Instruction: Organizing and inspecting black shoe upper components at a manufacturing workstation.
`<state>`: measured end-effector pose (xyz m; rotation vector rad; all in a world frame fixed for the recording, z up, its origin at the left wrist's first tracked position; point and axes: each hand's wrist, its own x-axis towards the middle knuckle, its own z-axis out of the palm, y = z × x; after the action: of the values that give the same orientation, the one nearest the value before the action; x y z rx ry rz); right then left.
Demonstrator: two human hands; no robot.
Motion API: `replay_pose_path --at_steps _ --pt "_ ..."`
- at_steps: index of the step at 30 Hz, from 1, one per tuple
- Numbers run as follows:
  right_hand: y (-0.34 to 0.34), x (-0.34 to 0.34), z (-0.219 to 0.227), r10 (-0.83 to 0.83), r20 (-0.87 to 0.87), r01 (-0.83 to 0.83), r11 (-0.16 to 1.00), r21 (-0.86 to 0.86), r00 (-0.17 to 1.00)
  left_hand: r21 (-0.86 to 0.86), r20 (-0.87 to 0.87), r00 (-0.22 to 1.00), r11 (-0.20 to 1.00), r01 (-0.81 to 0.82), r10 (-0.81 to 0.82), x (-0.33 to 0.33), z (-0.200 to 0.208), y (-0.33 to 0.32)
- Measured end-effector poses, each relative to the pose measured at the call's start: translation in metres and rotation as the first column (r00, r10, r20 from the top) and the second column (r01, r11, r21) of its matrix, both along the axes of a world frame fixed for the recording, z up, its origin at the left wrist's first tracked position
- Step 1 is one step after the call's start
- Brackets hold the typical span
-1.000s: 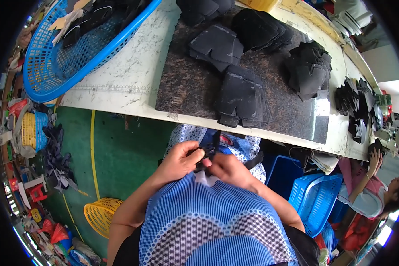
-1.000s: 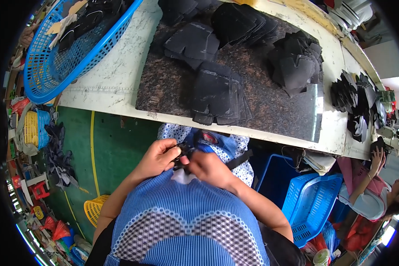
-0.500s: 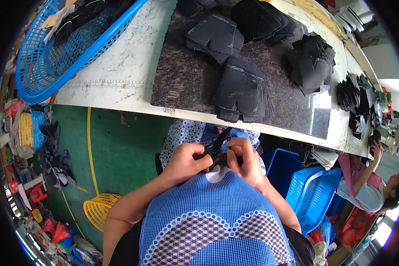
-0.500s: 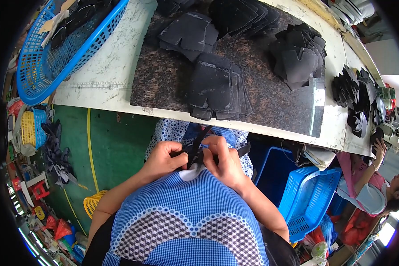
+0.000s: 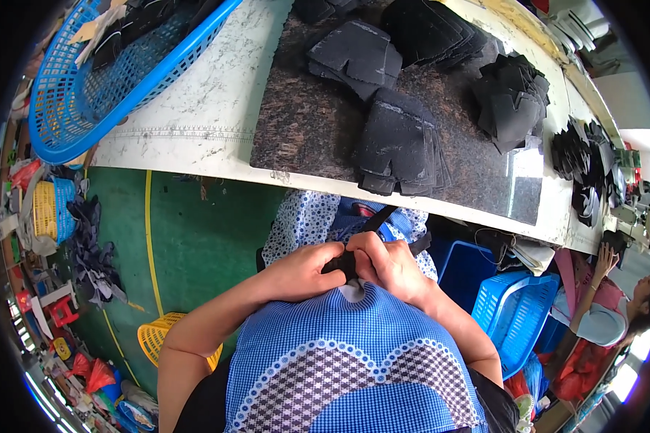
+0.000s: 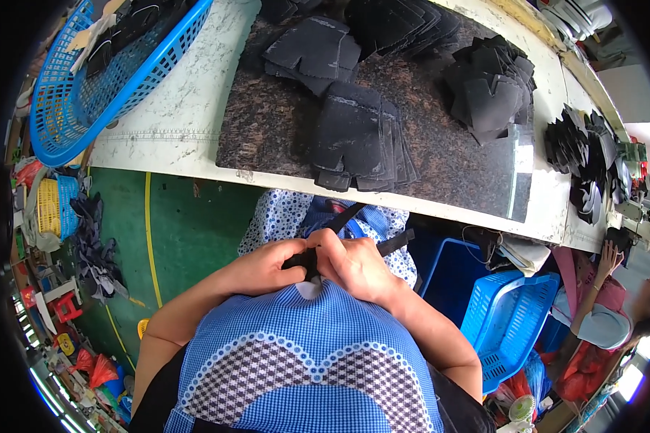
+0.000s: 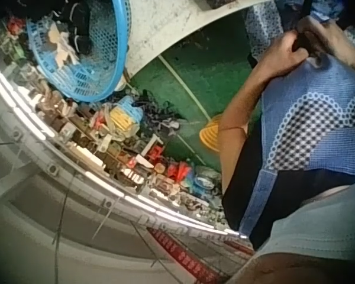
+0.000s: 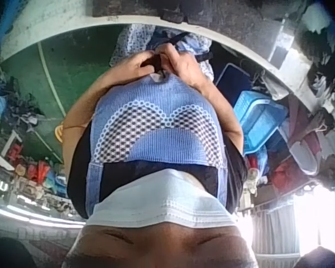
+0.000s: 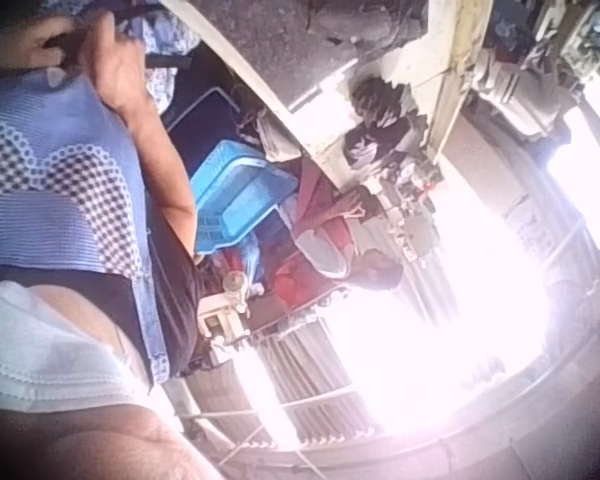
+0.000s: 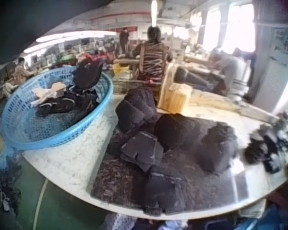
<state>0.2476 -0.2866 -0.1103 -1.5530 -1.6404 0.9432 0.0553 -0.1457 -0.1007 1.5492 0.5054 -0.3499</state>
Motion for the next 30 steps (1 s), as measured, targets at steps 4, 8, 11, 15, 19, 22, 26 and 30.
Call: replay_pose_path --at_steps 4,8,11,15,19,22,26,30 --pt "-0.007 -0.009 0.003 -0.248 -0.272 0.213 0.965 -0.154 0.930 -0.086 0.056 0.998 0.996 0.019 -0.014 -0.011 -0.002 0.008" --pt "-0.025 0.025 0.018 -0.307 -0.436 0.087 0.886 -0.455 0.846 0.128 0.171 0.975 0.978 -0.167 0.144 -0.019 0.001 0.007" --pt "-0.034 0.031 0.032 -0.168 -0.248 0.038 0.890 -0.455 0.954 0.458 0.269 0.963 0.876 -0.150 0.024 -0.029 0.006 0.011" --pt "-0.046 0.029 0.040 -0.206 -0.130 0.161 0.944 -0.290 0.970 0.273 0.336 0.918 0.911 -0.310 0.212 -0.048 0.011 0.019" --pt "-0.084 0.049 0.025 -0.256 0.084 0.269 0.936 -0.227 0.963 0.267 0.334 0.933 0.936 -0.228 0.132 -0.077 0.007 0.045" --pt "-0.106 0.059 0.003 -0.251 0.390 0.332 0.930 -0.155 0.886 0.233 0.283 0.955 0.972 0.017 -0.085 -0.052 0.004 0.029" --pt "-0.113 0.101 0.033 -0.061 0.207 0.157 0.859 -0.488 0.976 0.424 0.295 0.933 0.904 0.065 -0.205 -0.019 0.024 0.063" --pt "-0.071 0.129 0.103 -0.352 -0.173 0.268 0.887 -0.376 0.920 0.505 0.616 0.777 0.823 -0.260 -0.133 0.035 0.063 0.085"
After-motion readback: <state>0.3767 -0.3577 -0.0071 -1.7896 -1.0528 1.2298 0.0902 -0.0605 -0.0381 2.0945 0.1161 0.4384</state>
